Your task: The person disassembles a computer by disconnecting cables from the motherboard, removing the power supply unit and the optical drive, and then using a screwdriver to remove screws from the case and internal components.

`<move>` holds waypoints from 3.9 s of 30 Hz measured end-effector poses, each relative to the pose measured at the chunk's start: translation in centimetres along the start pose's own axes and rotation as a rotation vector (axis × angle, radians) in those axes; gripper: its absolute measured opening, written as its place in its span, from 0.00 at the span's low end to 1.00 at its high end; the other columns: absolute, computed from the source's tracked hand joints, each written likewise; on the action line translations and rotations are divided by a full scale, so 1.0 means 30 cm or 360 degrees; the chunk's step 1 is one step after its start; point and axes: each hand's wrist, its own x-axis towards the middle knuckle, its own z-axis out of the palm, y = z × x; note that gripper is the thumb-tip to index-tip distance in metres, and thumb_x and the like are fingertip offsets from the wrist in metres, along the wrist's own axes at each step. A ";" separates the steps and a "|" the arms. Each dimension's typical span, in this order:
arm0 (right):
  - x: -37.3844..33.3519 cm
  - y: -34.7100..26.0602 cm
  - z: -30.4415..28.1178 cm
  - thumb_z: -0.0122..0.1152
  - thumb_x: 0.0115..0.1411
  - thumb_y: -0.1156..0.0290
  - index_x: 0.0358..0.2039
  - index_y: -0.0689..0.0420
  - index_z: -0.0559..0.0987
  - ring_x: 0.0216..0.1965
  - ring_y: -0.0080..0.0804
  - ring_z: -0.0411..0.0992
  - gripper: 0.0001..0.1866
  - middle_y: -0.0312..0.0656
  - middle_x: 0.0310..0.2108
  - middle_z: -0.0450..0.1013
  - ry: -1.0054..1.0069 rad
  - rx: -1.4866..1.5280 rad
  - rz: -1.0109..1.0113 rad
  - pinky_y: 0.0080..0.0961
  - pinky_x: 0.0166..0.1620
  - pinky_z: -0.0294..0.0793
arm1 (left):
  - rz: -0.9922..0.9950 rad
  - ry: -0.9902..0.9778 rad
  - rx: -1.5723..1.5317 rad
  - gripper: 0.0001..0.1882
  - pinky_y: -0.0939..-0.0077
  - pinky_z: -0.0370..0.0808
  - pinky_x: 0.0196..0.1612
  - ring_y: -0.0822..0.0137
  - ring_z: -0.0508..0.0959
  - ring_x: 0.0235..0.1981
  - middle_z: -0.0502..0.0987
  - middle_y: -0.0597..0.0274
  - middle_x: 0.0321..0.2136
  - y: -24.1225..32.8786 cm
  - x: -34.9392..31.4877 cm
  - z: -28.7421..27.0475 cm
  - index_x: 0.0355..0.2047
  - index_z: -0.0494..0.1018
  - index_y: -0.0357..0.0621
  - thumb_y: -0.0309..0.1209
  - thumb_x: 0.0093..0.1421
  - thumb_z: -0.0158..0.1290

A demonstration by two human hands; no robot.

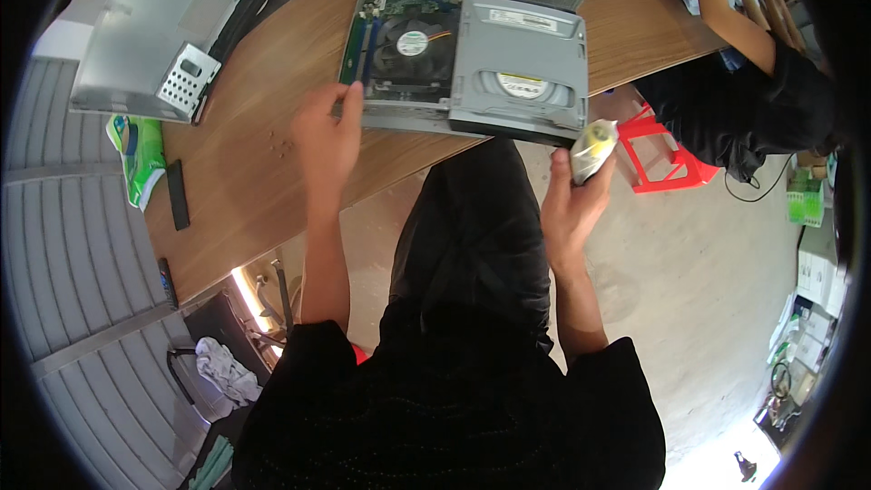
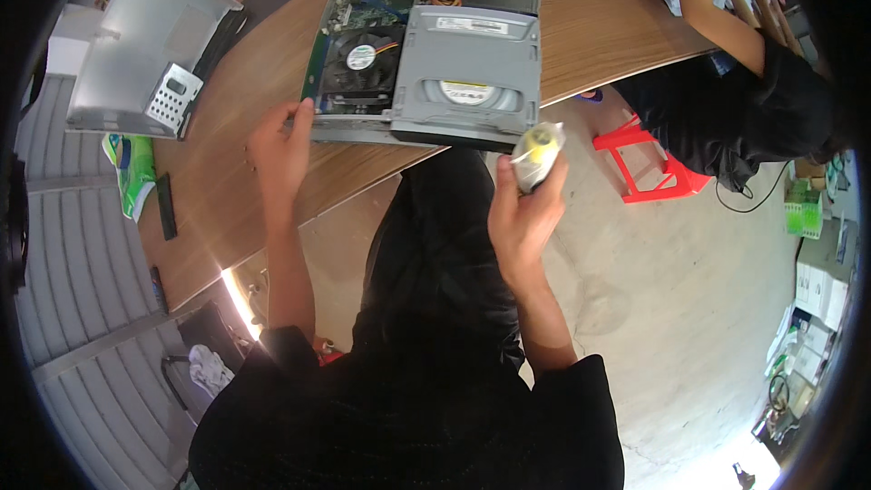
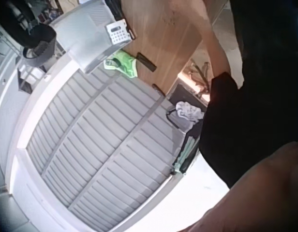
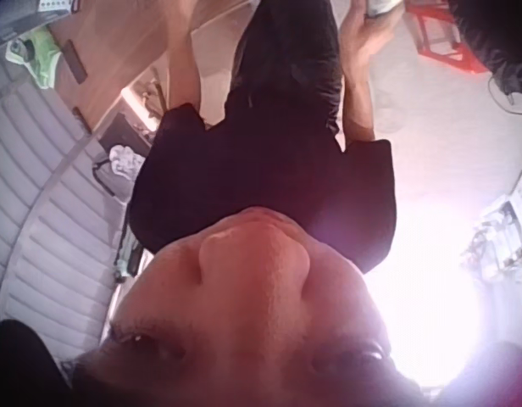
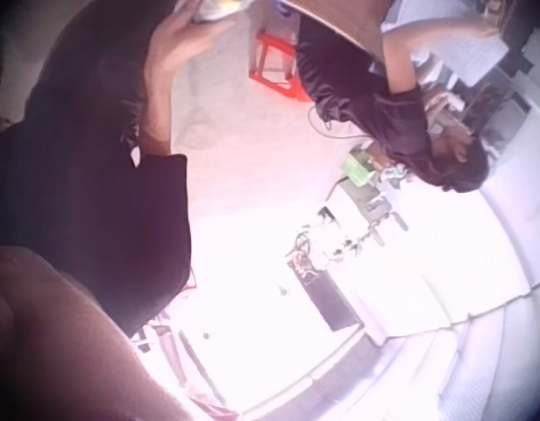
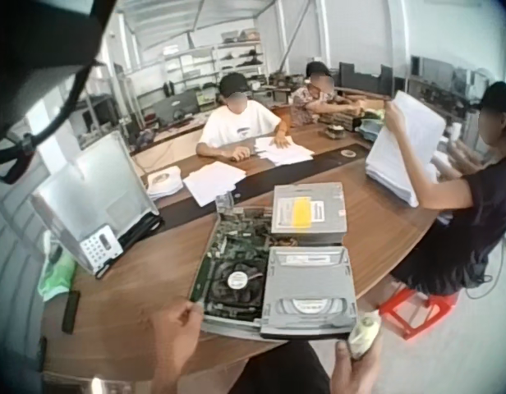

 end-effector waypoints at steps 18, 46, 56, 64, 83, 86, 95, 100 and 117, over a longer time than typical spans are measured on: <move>0.591 0.119 -0.079 0.60 0.66 0.66 0.47 0.63 0.75 0.28 0.16 0.67 0.15 0.33 0.32 0.73 0.0160 0.0042 0.0119 0.20 0.29 0.67 | 0.0955 -0.0441 -0.0486 0.20 0.63 0.76 0.46 0.50 0.75 0.41 0.69 0.34 0.57 0.248 -0.417 0.196 0.49 0.75 0.35 0.26 0.55 0.60; 0.782 0.404 -0.036 0.54 0.68 0.61 0.47 0.62 0.77 0.39 0.30 0.79 0.17 0.43 0.40 0.78 0.0248 0.1151 0.0533 0.26 0.45 0.78 | 0.1339 -0.0859 -0.1337 0.15 0.81 0.82 0.40 0.63 0.81 0.51 0.74 0.55 0.59 0.078 -0.256 0.409 0.45 0.78 0.40 0.27 0.58 0.56; 0.791 0.378 -0.001 0.52 0.68 0.61 0.47 0.62 0.77 0.39 0.33 0.79 0.17 0.44 0.39 0.79 0.0144 0.1353 0.0423 0.27 0.46 0.79 | 0.1391 -0.0824 -0.1284 0.11 0.78 0.83 0.40 0.63 0.82 0.49 0.77 0.55 0.55 0.101 -0.224 0.371 0.41 0.80 0.38 0.25 0.55 0.59; 0.750 0.290 0.023 0.55 0.64 0.64 0.45 0.62 0.74 0.35 0.24 0.73 0.15 0.37 0.35 0.74 0.0372 0.0761 0.0189 0.24 0.41 0.73 | 0.1392 -0.0602 -0.1137 0.09 0.72 0.84 0.42 0.61 0.84 0.45 0.81 0.54 0.46 0.149 -0.227 0.315 0.35 0.79 0.38 0.22 0.52 0.61; 0.318 0.172 -0.067 0.63 0.64 0.67 0.47 0.62 0.74 0.34 0.16 0.67 0.16 0.31 0.35 0.72 0.0210 0.0838 0.0226 0.18 0.37 0.67 | 0.0930 -0.0374 -0.0315 0.17 0.69 0.75 0.54 0.58 0.81 0.52 0.81 0.51 0.49 0.197 -0.098 0.055 0.52 0.76 0.36 0.25 0.64 0.56; 0.259 0.145 -0.065 0.63 0.65 0.65 0.48 0.60 0.74 0.33 0.19 0.70 0.16 0.32 0.35 0.73 0.0245 0.0771 0.0186 0.20 0.35 0.69 | 0.0867 -0.0487 -0.0179 0.18 0.67 0.76 0.51 0.55 0.82 0.47 0.82 0.49 0.46 0.230 0.072 0.179 0.53 0.75 0.37 0.33 0.66 0.55; 0.186 0.083 -0.056 0.69 0.60 0.59 0.66 0.62 0.58 0.33 0.25 0.75 0.41 0.43 0.37 0.76 -0.0091 0.0543 0.0315 0.25 0.32 0.76 | 0.0437 -0.0572 0.0045 0.31 0.59 0.75 0.50 0.47 0.82 0.45 0.83 0.47 0.40 0.227 0.181 0.369 0.51 0.77 0.39 0.54 0.63 0.52; 0.195 0.063 -0.052 0.71 0.56 0.60 0.71 0.67 0.47 0.32 0.25 0.73 0.54 0.45 0.37 0.76 -0.0102 0.0567 0.0385 0.24 0.31 0.73 | 0.0324 -0.0503 0.0021 0.31 0.68 0.75 0.46 0.57 0.83 0.40 0.83 0.49 0.36 0.245 0.163 0.389 0.46 0.80 0.36 0.55 0.62 0.56; 0.350 -0.010 -0.135 0.62 0.62 0.56 0.39 0.55 0.75 0.22 0.22 0.69 0.15 0.37 0.26 0.73 -0.0187 0.1291 0.1000 0.23 0.25 0.71 | 0.0525 -0.0204 -0.0415 0.17 0.71 0.77 0.43 0.61 0.84 0.38 0.84 0.52 0.36 0.218 0.200 0.399 0.45 0.78 0.36 0.37 0.62 0.58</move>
